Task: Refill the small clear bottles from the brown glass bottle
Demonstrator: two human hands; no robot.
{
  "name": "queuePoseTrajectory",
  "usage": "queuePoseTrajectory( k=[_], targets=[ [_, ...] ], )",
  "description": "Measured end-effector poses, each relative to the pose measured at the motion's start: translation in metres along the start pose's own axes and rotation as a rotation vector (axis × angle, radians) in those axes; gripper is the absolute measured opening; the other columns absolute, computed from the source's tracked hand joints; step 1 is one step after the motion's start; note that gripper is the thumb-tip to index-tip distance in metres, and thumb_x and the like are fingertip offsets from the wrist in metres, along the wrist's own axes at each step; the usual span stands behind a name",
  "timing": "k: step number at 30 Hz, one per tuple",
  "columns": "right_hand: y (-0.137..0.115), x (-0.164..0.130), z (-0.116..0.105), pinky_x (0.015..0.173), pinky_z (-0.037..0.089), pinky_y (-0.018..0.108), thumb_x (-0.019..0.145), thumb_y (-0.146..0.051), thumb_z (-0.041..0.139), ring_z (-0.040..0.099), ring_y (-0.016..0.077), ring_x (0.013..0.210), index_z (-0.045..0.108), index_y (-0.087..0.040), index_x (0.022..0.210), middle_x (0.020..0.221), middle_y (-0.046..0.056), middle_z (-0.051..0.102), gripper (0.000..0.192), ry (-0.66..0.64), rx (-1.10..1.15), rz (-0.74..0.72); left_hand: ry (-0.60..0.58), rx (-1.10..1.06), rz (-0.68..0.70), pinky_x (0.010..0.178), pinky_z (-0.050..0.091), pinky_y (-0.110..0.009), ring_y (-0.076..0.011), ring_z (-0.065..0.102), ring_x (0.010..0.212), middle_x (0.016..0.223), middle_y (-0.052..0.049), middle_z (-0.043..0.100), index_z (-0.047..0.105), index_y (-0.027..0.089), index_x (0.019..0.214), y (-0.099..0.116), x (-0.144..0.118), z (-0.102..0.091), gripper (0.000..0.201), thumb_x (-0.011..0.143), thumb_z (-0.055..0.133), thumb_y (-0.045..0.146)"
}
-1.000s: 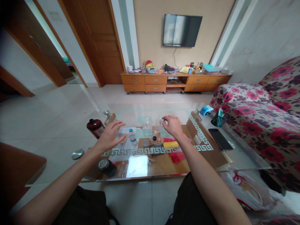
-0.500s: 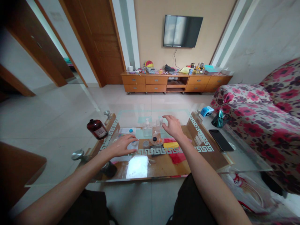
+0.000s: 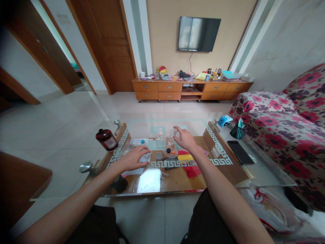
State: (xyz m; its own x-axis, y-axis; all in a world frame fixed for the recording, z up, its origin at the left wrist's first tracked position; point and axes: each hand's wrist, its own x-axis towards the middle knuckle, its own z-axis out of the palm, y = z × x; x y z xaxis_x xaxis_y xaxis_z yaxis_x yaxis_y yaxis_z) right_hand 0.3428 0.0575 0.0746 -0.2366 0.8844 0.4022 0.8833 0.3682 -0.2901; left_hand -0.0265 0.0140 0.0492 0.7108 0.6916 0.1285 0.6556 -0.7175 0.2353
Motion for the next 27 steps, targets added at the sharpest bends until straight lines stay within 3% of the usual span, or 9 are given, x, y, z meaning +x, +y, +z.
queuePoseTrajectory(
  k=[8,20,27],
  targets=[
    [0.000,0.000,0.003,0.105,0.052,0.043,0.098,-0.036,0.062,0.067,0.0310,0.122,0.049,-0.022,0.156,0.138,0.013,0.070,0.061,-0.006,0.014,0.009,0.028,0.001,0.006,0.112,0.048,-0.048,-0.0326,0.058,0.133,0.142,-0.011,0.061,0.062,0.029,0.141,0.002,0.001,0.003,0.056,0.092,0.071,0.055],
    [-0.008,0.002,-0.003,0.092,0.053,0.036,0.105,-0.034,0.055,0.074,0.0264,0.102,0.061,-0.025,0.137,0.114,0.007,0.079,0.035,0.053,0.019,0.041,0.024,0.033,-0.008,0.112,0.048,-0.049,-0.0330,0.057,0.134,0.143,-0.011,0.059,0.061,0.029,0.141,0.002,0.001,0.004,0.057,0.091,0.071,0.055],
    [-0.019,0.005,-0.016,0.095,0.053,0.038,0.105,-0.036,0.053,0.074,0.0280,0.106,0.062,-0.025,0.138,0.117,0.008,0.079,0.035,0.128,0.017,0.040,0.009,0.031,-0.011,0.112,0.048,-0.049,-0.0335,0.057,0.134,0.143,-0.012,0.060,0.061,0.029,0.141,0.003,0.001,0.003,0.057,0.091,0.071,0.056]
  ],
)
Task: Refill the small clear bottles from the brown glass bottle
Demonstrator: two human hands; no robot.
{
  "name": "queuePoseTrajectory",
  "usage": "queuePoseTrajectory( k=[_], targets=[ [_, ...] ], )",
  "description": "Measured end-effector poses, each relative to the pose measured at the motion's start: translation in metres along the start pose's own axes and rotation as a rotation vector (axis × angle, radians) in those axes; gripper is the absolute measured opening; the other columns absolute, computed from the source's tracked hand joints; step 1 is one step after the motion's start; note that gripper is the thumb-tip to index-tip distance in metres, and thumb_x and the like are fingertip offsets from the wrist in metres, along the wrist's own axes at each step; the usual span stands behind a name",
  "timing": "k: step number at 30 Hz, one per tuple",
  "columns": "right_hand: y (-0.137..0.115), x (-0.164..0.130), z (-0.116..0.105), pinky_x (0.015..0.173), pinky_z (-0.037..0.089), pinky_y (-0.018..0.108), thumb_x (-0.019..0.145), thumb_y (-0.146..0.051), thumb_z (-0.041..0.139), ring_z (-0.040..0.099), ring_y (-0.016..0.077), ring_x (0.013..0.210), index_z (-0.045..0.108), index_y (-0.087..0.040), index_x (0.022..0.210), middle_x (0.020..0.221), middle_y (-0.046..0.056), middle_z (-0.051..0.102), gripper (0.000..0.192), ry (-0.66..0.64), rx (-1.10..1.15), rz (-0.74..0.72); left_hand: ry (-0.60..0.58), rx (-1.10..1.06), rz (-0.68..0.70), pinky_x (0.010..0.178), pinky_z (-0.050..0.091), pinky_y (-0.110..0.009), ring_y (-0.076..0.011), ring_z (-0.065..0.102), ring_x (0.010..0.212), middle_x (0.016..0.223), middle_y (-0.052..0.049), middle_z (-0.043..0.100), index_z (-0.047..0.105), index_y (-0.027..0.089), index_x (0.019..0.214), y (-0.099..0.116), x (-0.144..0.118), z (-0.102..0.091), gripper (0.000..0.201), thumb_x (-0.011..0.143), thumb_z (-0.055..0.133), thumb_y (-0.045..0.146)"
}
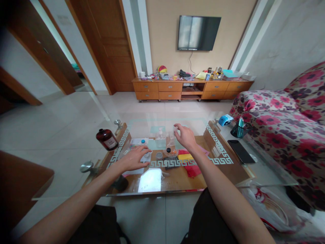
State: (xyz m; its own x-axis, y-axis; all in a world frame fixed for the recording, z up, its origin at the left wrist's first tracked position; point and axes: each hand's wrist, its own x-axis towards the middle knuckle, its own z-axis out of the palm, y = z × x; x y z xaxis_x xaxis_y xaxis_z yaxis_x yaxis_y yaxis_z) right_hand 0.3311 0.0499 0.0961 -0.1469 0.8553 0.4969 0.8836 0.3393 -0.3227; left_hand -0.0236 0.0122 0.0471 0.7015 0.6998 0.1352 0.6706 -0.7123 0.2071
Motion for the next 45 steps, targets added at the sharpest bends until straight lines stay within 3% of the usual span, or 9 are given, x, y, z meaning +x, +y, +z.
queuePoseTrajectory(
  k=[11,17,23,26,29,31,40,45],
  targets=[
    [-0.038,0.003,-0.035,0.110,0.044,0.046,0.106,-0.034,0.049,0.067,0.0302,0.122,0.059,-0.024,0.146,0.130,0.010,0.074,0.042,0.186,0.053,-0.034,-0.003,-0.016,0.024,0.112,0.047,-0.048,-0.0326,0.061,0.130,0.139,-0.011,0.064,0.061,0.029,0.142,-0.005,0.002,-0.001,0.060,0.092,0.070,0.060],
    [-0.053,-0.002,-0.034,0.112,0.040,0.049,0.105,-0.030,0.051,0.063,0.0305,0.129,0.063,-0.029,0.144,0.136,0.008,0.073,0.041,0.131,0.074,-0.104,0.074,-0.016,0.007,0.115,0.045,-0.050,-0.0330,0.056,0.137,0.147,-0.011,0.061,0.060,0.030,0.145,-0.004,0.007,-0.012,0.058,0.096,0.067,0.059],
    [-0.081,-0.011,-0.014,0.113,0.038,0.049,0.106,-0.031,0.053,0.067,0.0274,0.118,0.061,-0.031,0.143,0.131,0.005,0.075,0.038,-0.008,0.135,-0.294,0.232,-0.047,0.015,0.122,0.040,-0.050,-0.0299,0.051,0.144,0.156,-0.009,0.055,0.045,0.032,0.158,0.017,0.018,-0.027,0.061,0.102,0.060,0.051],
    [-0.092,-0.016,-0.008,0.114,0.036,0.049,0.106,-0.033,0.056,0.067,0.0265,0.118,0.062,-0.032,0.140,0.130,0.005,0.076,0.035,-0.043,0.153,-0.361,0.254,-0.035,0.025,0.119,0.041,-0.050,-0.0305,0.054,0.139,0.149,-0.009,0.061,0.052,0.028,0.149,0.029,0.028,-0.030,0.052,0.103,0.059,0.051],
    [-0.096,-0.019,-0.006,0.115,0.035,0.049,0.106,-0.034,0.057,0.067,0.0266,0.119,0.063,-0.031,0.138,0.130,0.005,0.076,0.033,-0.056,0.166,-0.371,0.242,-0.007,0.029,0.116,0.042,-0.051,-0.0295,0.062,0.126,0.125,-0.009,0.071,0.065,0.025,0.125,0.038,0.038,-0.029,0.031,0.107,0.053,0.046],
    [-0.095,-0.019,-0.006,0.116,0.034,0.049,0.106,-0.034,0.057,0.068,0.0265,0.119,0.063,-0.031,0.137,0.130,0.005,0.076,0.032,-0.062,0.180,-0.357,0.233,0.005,0.025,0.114,0.042,-0.051,-0.0283,0.065,0.117,0.112,-0.008,0.073,0.066,0.025,0.114,0.040,0.042,-0.027,0.027,0.109,0.048,0.044],
    [-0.097,-0.021,0.000,0.115,0.035,0.046,0.105,-0.034,0.059,0.070,0.0243,0.115,0.063,-0.028,0.132,0.125,0.005,0.077,0.028,-0.081,0.220,-0.363,0.258,0.025,-0.030,0.107,0.045,-0.048,-0.0278,0.068,0.110,0.106,-0.008,0.076,0.069,0.026,0.109,0.032,0.033,-0.028,0.028,0.110,0.045,0.041],
    [-0.085,-0.018,-0.002,0.117,0.035,0.049,0.104,-0.036,0.060,0.066,0.0275,0.122,0.060,-0.028,0.142,0.133,0.008,0.074,0.039,-0.105,0.115,-0.345,0.199,0.088,-0.110,0.097,0.046,-0.041,-0.0268,0.070,0.099,0.097,-0.009,0.076,0.071,0.023,0.103,0.016,0.024,-0.038,0.031,0.108,0.048,0.044]
  ],
)
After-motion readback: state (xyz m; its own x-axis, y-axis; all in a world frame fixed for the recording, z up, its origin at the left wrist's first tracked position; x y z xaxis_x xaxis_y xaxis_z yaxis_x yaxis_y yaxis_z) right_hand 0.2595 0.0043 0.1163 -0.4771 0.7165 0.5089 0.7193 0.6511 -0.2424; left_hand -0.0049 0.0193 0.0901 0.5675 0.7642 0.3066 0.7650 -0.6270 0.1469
